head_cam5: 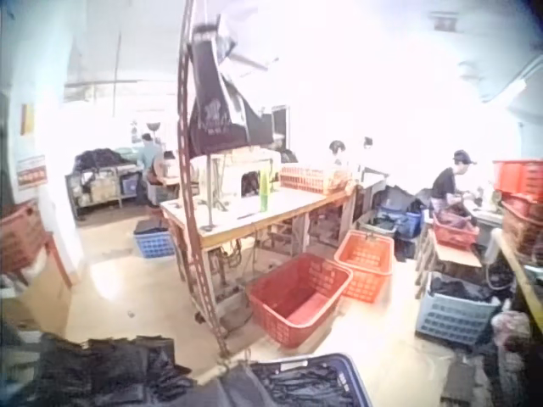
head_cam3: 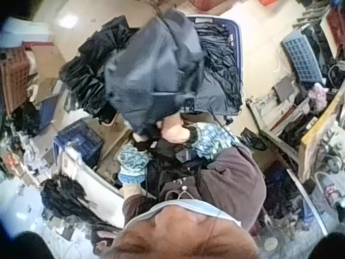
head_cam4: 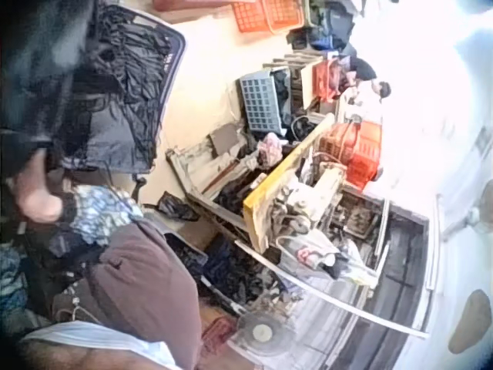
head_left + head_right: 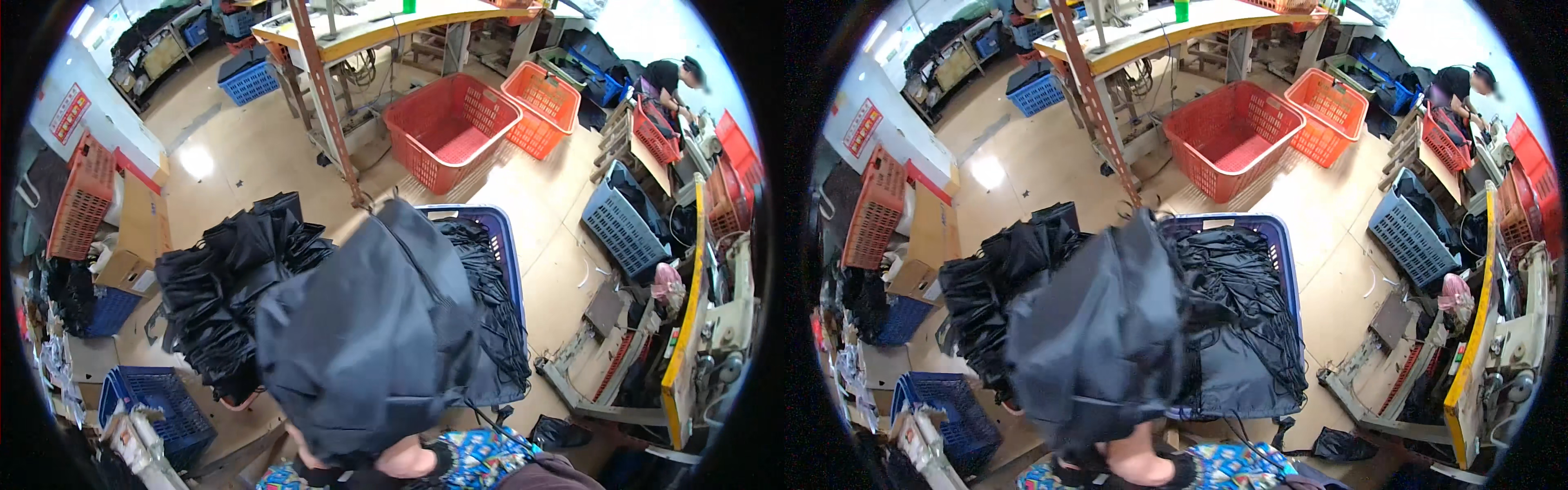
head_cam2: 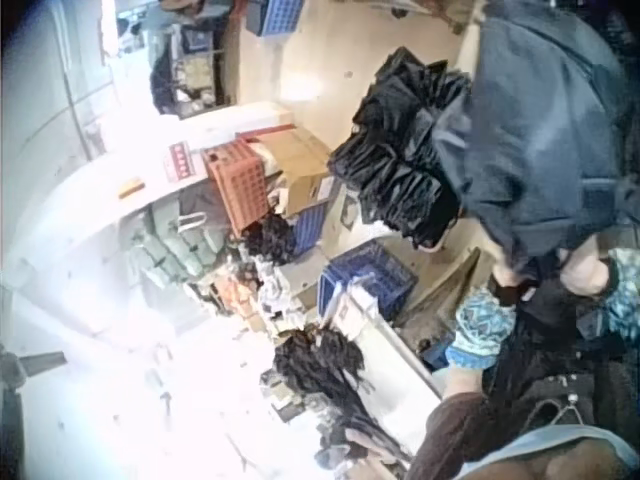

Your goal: The person folds black drawstring bags on a table, aligning edges and smoothing the fabric. They repeatedly pick up bags, fold them into compact rectangles, and place them into a stack or a blue basket. The person also handles a bundle of black drawstrings, gathering and tying them together.

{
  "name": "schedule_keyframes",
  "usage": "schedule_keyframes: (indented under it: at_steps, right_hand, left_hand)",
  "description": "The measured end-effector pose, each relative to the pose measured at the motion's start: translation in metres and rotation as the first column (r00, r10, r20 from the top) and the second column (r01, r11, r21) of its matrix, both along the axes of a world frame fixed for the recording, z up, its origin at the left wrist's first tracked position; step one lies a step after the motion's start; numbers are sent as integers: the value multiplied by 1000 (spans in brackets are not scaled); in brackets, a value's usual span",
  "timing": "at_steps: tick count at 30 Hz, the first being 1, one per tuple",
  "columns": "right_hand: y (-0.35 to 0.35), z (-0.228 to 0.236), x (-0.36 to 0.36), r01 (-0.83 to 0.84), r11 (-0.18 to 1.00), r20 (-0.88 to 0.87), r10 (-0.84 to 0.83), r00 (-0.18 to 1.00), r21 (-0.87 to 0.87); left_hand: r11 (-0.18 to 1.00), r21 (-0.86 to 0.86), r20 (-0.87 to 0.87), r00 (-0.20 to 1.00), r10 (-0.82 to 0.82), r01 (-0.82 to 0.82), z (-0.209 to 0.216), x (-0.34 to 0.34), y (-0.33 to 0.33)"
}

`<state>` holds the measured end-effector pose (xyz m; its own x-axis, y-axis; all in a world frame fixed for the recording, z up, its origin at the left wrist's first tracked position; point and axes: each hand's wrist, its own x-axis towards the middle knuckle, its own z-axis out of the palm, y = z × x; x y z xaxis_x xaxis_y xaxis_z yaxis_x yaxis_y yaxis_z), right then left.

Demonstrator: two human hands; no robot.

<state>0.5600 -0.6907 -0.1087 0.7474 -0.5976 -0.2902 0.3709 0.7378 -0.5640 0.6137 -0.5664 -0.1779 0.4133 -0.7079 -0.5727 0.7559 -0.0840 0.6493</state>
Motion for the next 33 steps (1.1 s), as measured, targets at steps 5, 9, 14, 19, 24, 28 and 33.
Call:
schedule_keyframes:
  at_steps: [5, 9, 14, 19, 24, 28, 33]
  right_hand:
    - [65, 120, 20, -301, 940, 262, 335, 905, -160]
    - [113, 181, 25, -569, 749, 344, 662, 666, -339]
    - [195, 209, 45, -575, 544, 448, 837, 315, -611]
    - [260, 195, 34, -436, 164, 217, 973, -75, -885]
    - [298, 143, 46, -480, 53, 48, 999, 23, -876]
    - [334, 80, 73, 118, -269, -231, 935, 268, -956]
    - [365, 20, 62, 335, -522, -385, 834, 395, -785]
  left_hand:
    - [936, -19, 576, 762, 297, -351, 43, -2, 50]
    - [490, -134, 990, -92, 109, -862, 88, 13, 123]
    - [437, -401, 830, -117, 545, -805, 206, 16, 225]
    - [323, -448, 781, -189, 595, -834, 260, -24, 377]
    - [283, -217, 972, -234, -27, -934, 262, -75, 566]
    - [159, -46, 997, -34, 75, -986, 210, -81, 687]
    - [-201, 122, 844, -5, 536, -972, 138, -106, 718]
